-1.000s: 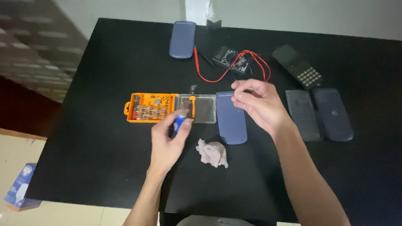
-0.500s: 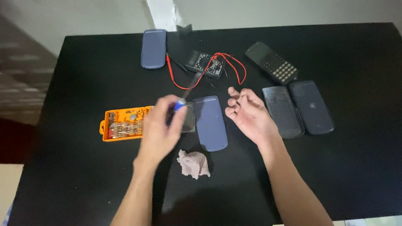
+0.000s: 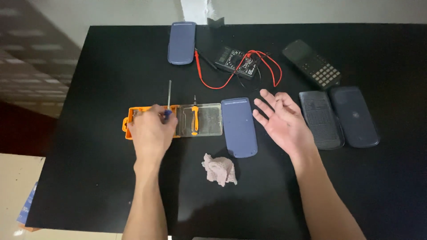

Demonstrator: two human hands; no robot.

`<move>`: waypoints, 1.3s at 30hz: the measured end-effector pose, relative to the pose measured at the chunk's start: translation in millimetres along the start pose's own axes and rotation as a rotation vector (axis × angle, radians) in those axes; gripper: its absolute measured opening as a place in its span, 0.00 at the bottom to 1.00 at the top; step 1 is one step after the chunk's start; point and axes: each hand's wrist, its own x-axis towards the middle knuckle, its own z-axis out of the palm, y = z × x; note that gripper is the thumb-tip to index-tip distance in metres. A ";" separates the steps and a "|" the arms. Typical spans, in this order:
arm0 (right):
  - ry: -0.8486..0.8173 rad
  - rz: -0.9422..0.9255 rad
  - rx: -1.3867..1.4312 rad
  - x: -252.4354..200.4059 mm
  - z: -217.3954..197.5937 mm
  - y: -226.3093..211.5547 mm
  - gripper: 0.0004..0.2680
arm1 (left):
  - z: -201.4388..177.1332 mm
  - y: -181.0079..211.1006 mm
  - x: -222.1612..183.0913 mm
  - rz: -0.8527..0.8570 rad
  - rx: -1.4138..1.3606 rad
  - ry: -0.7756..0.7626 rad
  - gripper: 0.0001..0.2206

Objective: Repairing and cleaning scientific calculators using a screwdriver and a cloth on a workbench.

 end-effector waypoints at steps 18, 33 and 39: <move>0.076 0.000 -0.046 2.6 -2.5 -2.3 0.01 | 18.1 3.0 -7.1 0.069 0.167 0.078 0.09; -0.145 -0.107 0.154 1.3 -8.5 9.5 0.04 | 55.9 27.9 -24.9 0.192 0.002 0.195 0.05; -0.259 -0.103 0.231 0.2 -9.7 20.9 0.04 | 23.3 57.4 -42.8 0.521 -0.567 0.296 0.05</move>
